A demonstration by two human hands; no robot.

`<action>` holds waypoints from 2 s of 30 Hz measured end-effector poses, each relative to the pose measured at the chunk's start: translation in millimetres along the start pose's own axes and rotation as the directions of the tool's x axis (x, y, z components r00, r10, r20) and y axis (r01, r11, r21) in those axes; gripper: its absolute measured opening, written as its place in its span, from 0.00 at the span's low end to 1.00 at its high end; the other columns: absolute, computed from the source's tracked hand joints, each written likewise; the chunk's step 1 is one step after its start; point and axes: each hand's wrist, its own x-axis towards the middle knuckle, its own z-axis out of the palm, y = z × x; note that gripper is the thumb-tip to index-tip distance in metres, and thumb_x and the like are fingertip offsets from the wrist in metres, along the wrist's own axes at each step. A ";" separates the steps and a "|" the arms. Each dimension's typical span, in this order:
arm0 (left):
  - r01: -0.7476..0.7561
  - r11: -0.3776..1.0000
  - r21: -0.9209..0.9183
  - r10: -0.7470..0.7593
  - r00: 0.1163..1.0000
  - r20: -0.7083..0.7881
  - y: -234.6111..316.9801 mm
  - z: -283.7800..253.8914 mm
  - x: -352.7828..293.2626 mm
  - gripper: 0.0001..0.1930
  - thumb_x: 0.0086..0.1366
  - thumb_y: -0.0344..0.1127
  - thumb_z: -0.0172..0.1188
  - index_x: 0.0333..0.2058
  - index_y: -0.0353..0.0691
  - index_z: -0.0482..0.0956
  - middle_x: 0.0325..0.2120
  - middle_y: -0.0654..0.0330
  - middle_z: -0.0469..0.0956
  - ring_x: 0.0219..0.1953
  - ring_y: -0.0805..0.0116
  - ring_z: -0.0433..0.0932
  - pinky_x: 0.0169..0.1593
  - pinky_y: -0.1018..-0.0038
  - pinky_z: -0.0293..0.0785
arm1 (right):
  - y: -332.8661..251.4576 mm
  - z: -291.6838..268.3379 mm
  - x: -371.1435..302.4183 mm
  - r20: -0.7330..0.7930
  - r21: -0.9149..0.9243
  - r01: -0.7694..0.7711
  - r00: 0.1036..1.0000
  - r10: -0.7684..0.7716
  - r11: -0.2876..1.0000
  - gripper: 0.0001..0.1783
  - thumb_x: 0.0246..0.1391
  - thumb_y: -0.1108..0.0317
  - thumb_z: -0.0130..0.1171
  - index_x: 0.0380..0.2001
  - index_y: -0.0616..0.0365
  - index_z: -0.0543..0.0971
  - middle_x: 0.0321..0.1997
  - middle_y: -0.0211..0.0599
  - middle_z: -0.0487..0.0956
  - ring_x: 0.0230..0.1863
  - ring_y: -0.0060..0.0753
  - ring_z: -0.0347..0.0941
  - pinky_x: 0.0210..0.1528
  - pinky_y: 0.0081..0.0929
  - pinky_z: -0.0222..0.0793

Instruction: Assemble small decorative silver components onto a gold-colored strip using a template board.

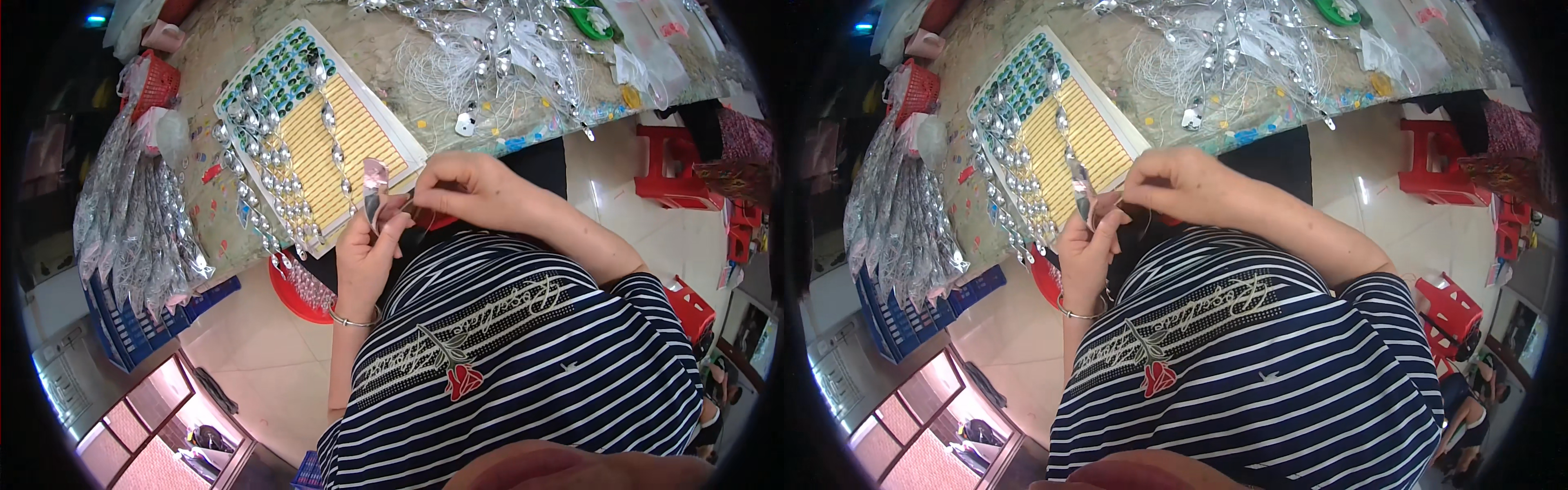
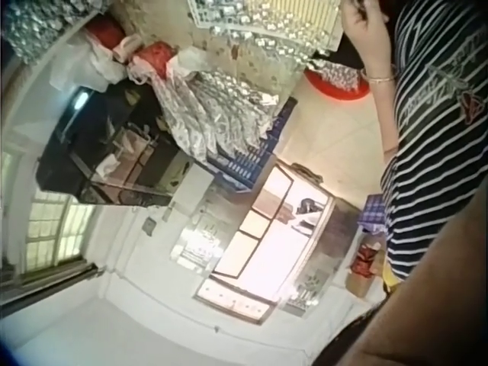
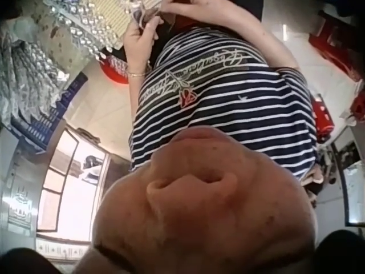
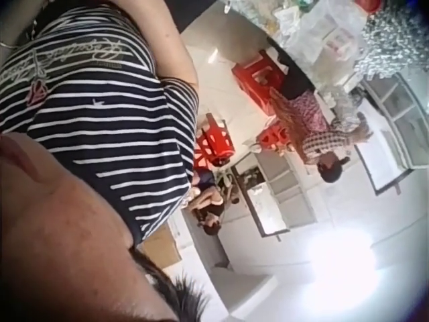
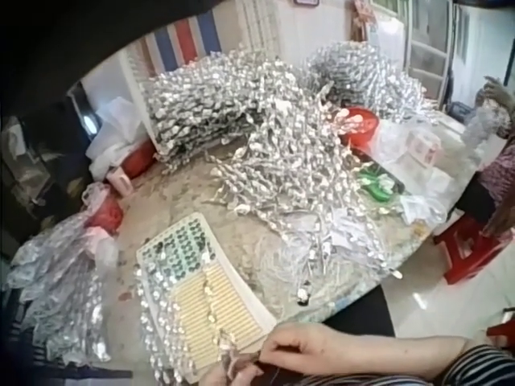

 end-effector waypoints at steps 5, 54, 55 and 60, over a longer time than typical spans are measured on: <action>0.016 0.999 0.050 -0.012 0.996 -0.094 5.1 -6.1 -2.9 0.10 0.63 0.30 0.57 0.42 0.35 0.77 0.28 0.63 0.78 0.24 0.84 0.72 0.24 0.88 0.63 | -2.9 -22.7 -8.0 -0.110 0.235 -0.061 0.990 0.089 0.970 0.05 0.57 0.71 0.54 0.31 0.61 0.76 0.30 0.25 0.75 0.33 0.16 0.70 0.39 0.16 0.67; 0.112 0.976 -0.187 -0.109 0.994 0.022 -11.6 -4.1 10.1 0.18 0.68 0.37 0.49 0.54 0.35 0.68 0.32 0.65 0.72 0.30 0.82 0.67 0.30 0.86 0.65 | -10.4 -6.0 13.7 -0.181 0.158 0.044 0.983 -0.015 0.986 0.07 0.60 0.68 0.52 0.37 0.59 0.74 0.32 0.25 0.75 0.33 0.14 0.67 0.38 0.15 0.63; 0.114 0.975 -0.188 -0.112 0.993 0.023 -13.1 -4.3 10.8 0.18 0.68 0.37 0.49 0.54 0.35 0.68 0.32 0.65 0.72 0.30 0.82 0.67 0.30 0.86 0.65 | -13.0 -5.7 13.5 -0.181 0.159 0.041 0.983 -0.012 0.986 0.07 0.60 0.68 0.52 0.37 0.59 0.74 0.32 0.25 0.75 0.33 0.14 0.67 0.38 0.15 0.63; 0.114 0.987 -0.113 -0.105 0.991 0.080 -12.2 -3.2 15.4 0.23 0.68 0.34 0.49 0.59 0.35 0.61 0.29 0.65 0.70 0.29 0.80 0.68 0.32 0.84 0.68 | -25.0 -9.8 12.3 -0.197 0.153 -0.019 0.979 0.049 0.988 0.07 0.60 0.69 0.51 0.37 0.61 0.74 0.32 0.26 0.74 0.34 0.15 0.68 0.38 0.13 0.63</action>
